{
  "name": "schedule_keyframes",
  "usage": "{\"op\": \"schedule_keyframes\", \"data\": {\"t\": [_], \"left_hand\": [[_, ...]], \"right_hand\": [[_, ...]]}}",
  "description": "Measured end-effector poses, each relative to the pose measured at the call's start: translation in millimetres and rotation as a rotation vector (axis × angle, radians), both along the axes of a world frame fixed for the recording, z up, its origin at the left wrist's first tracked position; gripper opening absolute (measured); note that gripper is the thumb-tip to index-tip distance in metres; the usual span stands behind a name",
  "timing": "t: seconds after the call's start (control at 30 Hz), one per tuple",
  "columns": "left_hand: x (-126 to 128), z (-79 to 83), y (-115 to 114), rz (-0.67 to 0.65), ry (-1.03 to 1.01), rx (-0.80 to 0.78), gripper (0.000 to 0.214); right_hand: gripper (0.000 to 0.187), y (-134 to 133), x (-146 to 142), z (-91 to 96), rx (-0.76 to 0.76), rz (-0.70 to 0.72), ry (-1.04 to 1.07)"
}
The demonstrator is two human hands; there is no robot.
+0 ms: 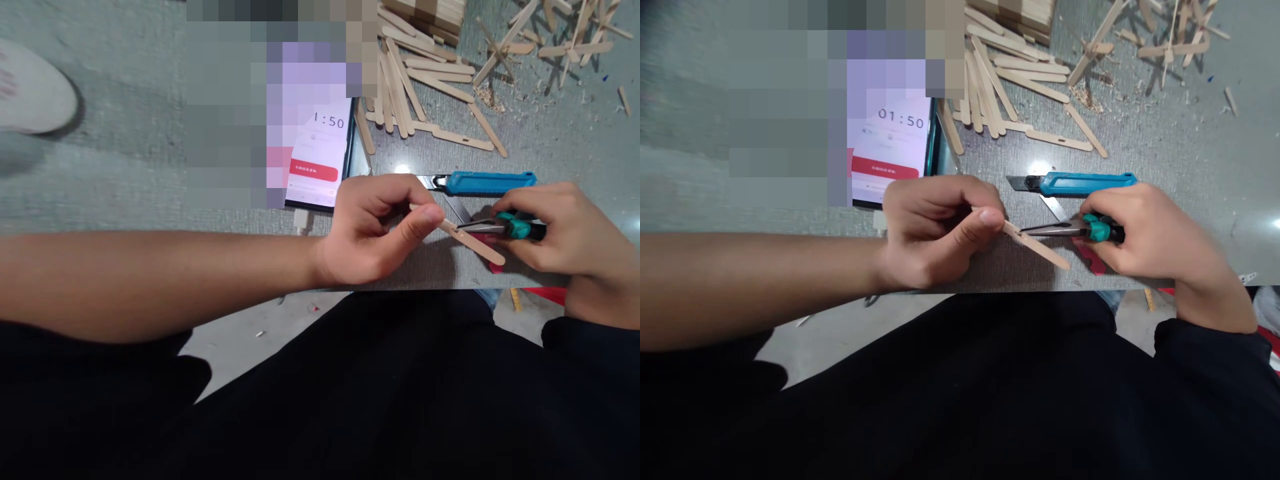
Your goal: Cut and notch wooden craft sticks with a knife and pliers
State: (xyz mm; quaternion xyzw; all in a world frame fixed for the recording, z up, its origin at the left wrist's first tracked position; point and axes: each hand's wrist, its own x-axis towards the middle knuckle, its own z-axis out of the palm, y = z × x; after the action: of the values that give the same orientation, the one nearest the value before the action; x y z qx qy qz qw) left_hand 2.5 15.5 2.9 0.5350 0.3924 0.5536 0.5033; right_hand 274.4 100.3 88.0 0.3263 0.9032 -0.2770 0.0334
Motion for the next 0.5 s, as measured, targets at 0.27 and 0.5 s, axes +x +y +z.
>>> {"op": "schedule_keyframes", "data": {"t": [0.27, 0.5], "left_hand": [[6.0, -2.1, -6.4, 0.043, -0.136, -0.149, 0.061], [8.4, -2.0, -6.9, 0.0, -0.266, -0.208, 0.058]], "right_hand": [[0.019, -0.8, 1.0, -8.0, 0.117, -0.018, -0.004], [0.023, -0.6, 0.4, -16.5, 0.133, -0.042, 0.04]]}}
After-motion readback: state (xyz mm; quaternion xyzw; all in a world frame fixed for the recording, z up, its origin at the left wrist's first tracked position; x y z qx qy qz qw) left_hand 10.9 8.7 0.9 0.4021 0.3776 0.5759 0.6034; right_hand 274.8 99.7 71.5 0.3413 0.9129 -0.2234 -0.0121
